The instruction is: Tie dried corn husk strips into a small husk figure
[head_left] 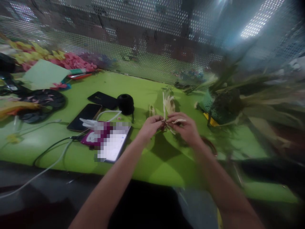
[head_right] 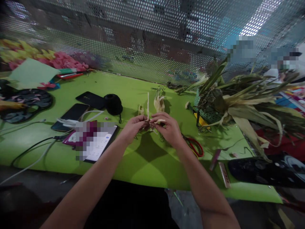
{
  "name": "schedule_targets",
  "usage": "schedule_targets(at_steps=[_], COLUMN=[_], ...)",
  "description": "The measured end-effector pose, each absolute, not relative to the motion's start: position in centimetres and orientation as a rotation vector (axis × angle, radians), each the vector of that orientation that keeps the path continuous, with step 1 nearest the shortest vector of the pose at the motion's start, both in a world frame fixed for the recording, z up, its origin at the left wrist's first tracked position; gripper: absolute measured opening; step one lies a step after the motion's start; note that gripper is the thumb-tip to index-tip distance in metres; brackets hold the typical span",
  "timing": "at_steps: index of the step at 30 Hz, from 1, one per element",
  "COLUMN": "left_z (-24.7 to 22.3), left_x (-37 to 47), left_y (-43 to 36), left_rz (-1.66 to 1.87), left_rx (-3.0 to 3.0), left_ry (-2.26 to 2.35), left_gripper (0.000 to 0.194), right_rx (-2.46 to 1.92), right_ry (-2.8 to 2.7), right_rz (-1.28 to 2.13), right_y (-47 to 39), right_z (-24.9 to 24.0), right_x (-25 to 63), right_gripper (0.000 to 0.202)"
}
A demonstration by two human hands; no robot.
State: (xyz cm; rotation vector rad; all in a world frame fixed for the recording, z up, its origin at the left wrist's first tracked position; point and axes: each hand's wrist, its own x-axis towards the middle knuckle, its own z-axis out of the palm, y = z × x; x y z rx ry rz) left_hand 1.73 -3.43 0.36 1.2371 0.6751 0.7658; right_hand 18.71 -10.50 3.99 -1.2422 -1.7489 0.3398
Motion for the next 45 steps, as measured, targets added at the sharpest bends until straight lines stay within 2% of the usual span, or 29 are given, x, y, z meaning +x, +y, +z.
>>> schedule_targets(at_steps=[6,11,15,23,29,39,45], left_z=[1.1,1.1,0.2,0.2,0.4,0.2,0.1], left_x=[1.7,1.6,1.9,1.8,2.0,2.3,2.7], left_y=[-3.7,-3.7,-3.3,-3.2,-3.4,-4.0,-4.1], left_rz=[0.648,0.638,0.71,0.803,0.867,0.881,0.902], left_rx=[1.572,1.741,1.53,1.233,1.033,1.261,1.247], left_ry=[0.742,0.762,0.753,0.648,0.671,0.639,0.661], left_gripper=[0.013,0.013,0.017,0.023,0.032,0.017,0.028], right_rx=[-1.277,-1.371,-1.443,-1.414,-1.397,-1.35,-1.341], right_ry=[-2.056,-1.951,-1.666,-1.448,-1.411,-1.186,-1.108], right_rz=[0.048,0.221,0.361,0.527,0.603,0.711,0.81], right_y=[-10.8,-10.8,-10.8,-10.7,-10.8,-10.1,-9.8], right_z=[4.5,4.3,3.8,3.9,4.2,3.4,3.0], right_x=[19.1,19.0,18.4,17.9,17.9,17.5,17.5], right_gripper=[0.014,0.013,0.007,0.01,0.02,0.03,0.034])
